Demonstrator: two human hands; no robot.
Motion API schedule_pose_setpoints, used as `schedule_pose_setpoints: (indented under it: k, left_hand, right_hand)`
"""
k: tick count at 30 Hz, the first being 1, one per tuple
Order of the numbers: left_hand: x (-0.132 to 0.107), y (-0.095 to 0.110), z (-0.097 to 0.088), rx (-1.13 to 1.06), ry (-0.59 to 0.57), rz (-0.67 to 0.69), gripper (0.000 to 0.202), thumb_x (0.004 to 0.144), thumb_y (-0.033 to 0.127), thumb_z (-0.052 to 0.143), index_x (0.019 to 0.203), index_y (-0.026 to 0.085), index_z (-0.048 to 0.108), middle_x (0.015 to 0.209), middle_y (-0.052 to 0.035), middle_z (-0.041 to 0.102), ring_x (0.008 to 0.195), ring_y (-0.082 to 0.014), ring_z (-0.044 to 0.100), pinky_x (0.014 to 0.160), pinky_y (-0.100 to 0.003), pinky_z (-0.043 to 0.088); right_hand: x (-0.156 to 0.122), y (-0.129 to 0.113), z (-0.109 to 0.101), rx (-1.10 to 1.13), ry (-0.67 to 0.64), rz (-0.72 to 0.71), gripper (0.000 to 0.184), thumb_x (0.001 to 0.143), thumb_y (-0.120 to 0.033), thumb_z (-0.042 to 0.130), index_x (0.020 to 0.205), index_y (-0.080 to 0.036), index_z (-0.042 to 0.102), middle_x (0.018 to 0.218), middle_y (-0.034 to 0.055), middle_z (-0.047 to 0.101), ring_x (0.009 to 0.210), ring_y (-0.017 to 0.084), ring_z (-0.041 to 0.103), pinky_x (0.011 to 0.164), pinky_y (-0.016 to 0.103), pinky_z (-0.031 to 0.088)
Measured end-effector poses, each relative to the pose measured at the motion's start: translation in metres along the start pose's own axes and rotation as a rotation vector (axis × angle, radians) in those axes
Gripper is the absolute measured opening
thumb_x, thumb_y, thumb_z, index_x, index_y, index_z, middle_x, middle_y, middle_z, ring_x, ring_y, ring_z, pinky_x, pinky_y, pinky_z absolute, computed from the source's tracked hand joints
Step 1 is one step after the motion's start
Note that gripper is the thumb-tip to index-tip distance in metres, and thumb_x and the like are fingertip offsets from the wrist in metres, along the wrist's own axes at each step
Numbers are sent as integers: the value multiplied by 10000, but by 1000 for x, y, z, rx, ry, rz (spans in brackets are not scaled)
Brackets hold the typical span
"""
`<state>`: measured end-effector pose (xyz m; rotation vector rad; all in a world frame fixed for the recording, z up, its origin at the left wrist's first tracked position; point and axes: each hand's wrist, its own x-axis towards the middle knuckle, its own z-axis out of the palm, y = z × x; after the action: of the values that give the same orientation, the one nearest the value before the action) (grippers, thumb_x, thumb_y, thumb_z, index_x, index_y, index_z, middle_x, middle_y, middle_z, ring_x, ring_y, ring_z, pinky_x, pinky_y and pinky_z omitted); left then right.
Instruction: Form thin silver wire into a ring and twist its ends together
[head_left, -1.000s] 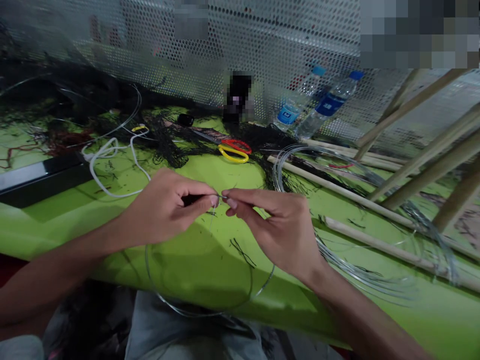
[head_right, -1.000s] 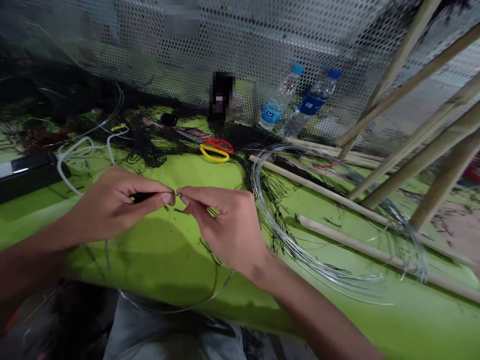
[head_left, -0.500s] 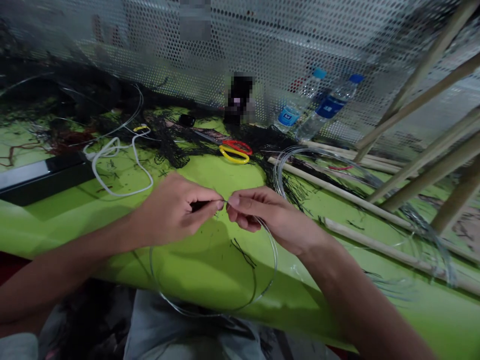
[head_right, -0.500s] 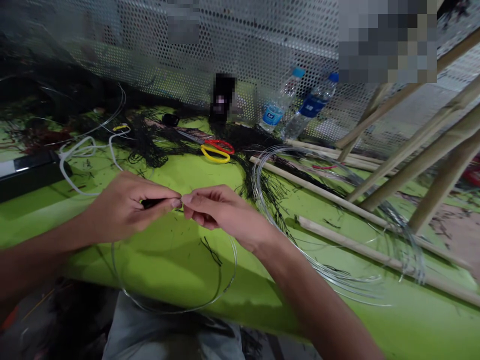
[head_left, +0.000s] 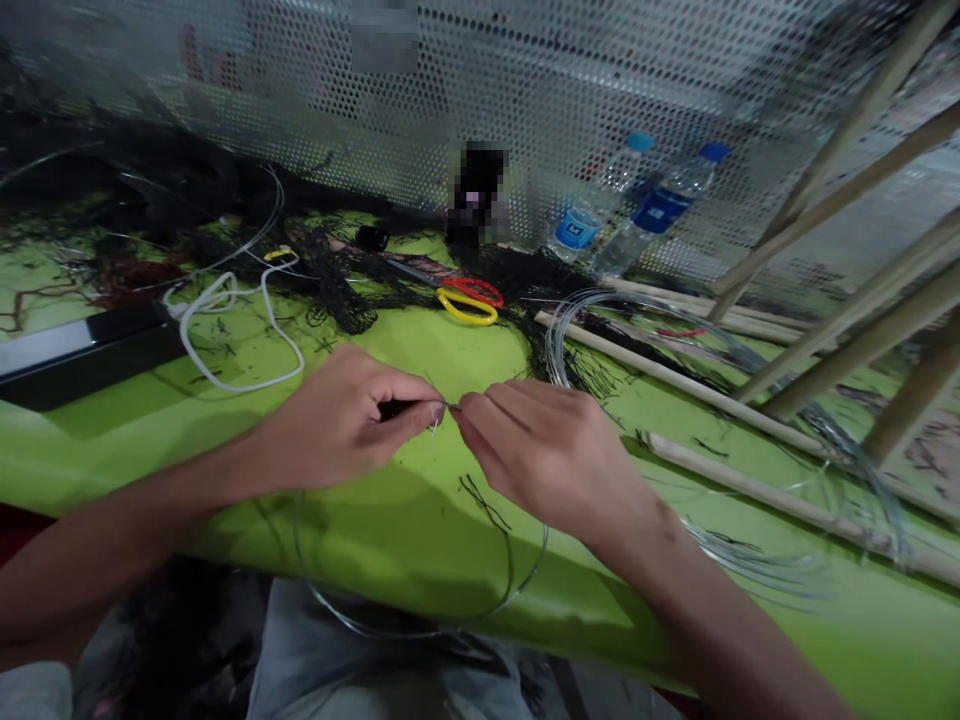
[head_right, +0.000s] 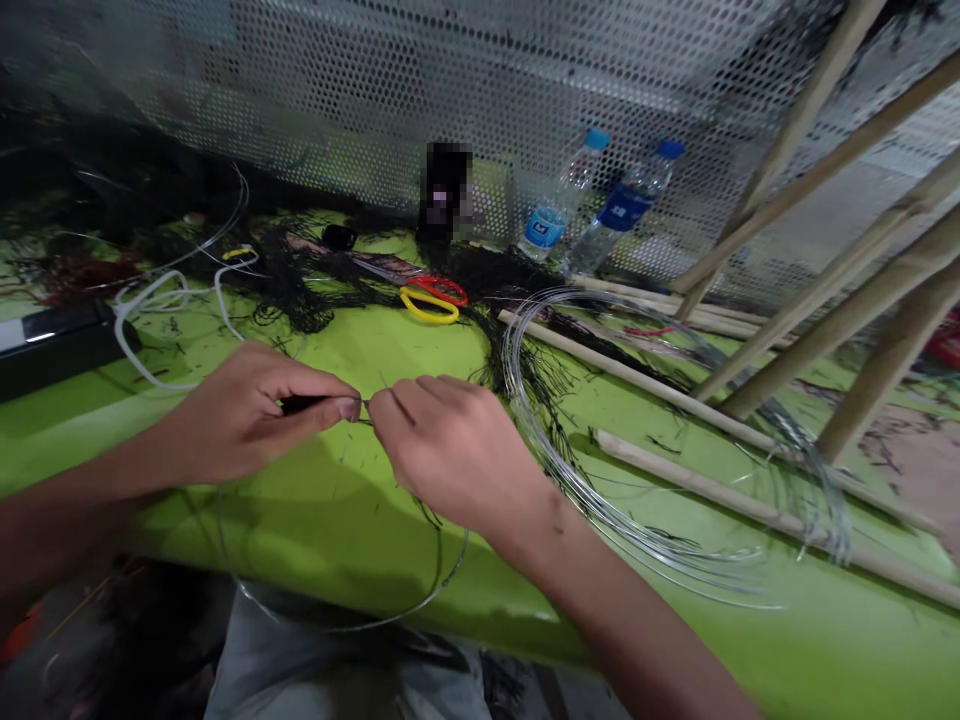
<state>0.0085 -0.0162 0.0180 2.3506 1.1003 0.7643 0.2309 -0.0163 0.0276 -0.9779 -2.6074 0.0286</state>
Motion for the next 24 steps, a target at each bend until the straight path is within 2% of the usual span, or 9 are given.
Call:
schedule_pose_setpoints:
  k: [3, 6, 8, 12, 15, 17, 19, 22, 24]
  left_hand:
    - [0, -2, 1, 63, 33, 40, 375, 981, 278, 534, 675, 149, 708, 501, 60, 360, 471, -61, 287, 481, -243, 217]
    - [-1, -4, 1, 87, 54, 63, 343, 982, 277, 557, 704, 163, 725, 488, 67, 351, 455, -54, 285, 474, -242, 215]
    - [-2, -4, 1, 95, 60, 66, 325, 979, 266, 566, 717, 165, 731, 489, 69, 353, 455, -51, 288, 476, -238, 222]
    - [-2, -4, 1, 112, 77, 70, 333, 983, 257, 565, 705, 160, 720, 494, 69, 378, 464, -46, 304, 487, -230, 239]
    - [-1, -4, 1, 103, 92, 89, 354, 989, 264, 565, 685, 156, 712, 491, 70, 392, 459, -43, 302, 483, -225, 240]
    - [0, -3, 1, 95, 93, 87, 353, 987, 261, 568, 683, 154, 714, 488, 71, 378, 457, -43, 299, 473, -222, 232]
    - [0, -3, 1, 90, 98, 74, 346, 983, 253, 569, 689, 149, 720, 487, 73, 359, 460, -44, 293, 467, -221, 224]
    - [0, -2, 0, 94, 115, 65, 342, 975, 234, 569, 687, 138, 725, 489, 70, 377, 467, -45, 296, 471, -220, 225]
    - [-1, -2, 0, 94, 126, 69, 345, 974, 234, 573, 678, 136, 723, 491, 65, 407, 464, -45, 310, 474, -220, 233]
  right_hand:
    - [3, 6, 2, 499, -137, 309, 328, 1012, -315, 559, 766, -183, 732, 622, 7, 655, 522, 114, 521, 527, 292, 322]
    - [6, 13, 3, 1027, -297, 556, 359, 964, -476, 639, 858, -168, 790, 857, 62, 800, 600, 139, 684, 538, 272, 421]
    - [6, 15, 4, 1234, -298, 636, 346, 902, -498, 717, 909, -166, 814, 970, 96, 818, 678, 167, 737, 602, 285, 473]
    - [6, 10, 8, 1413, -155, 698, 207, 843, -392, 794, 872, -191, 831, 901, 70, 816, 710, 153, 727, 703, 296, 490]
    - [6, 5, 10, 1411, -53, 666, 134, 846, -335, 795, 843, -202, 816, 854, 40, 805, 700, 140, 711, 706, 288, 491]
    - [4, 2, 11, 1294, 31, 587, 111, 871, -313, 776, 869, -206, 809, 831, 28, 798, 736, 158, 722, 731, 298, 522]
    - [1, 1, 11, 1002, 138, 454, 100, 926, -273, 724, 929, -218, 808, 859, 26, 806, 797, 180, 739, 767, 316, 547]
    - [-4, 4, 11, 488, 249, 110, 209, 986, -184, 616, 1043, -250, 807, 1002, 39, 825, 915, 209, 760, 857, 361, 550]
    - [-4, 7, 9, 372, 251, -16, 237, 989, -160, 595, 1058, -251, 803, 1030, 44, 826, 922, 213, 765, 867, 369, 550]
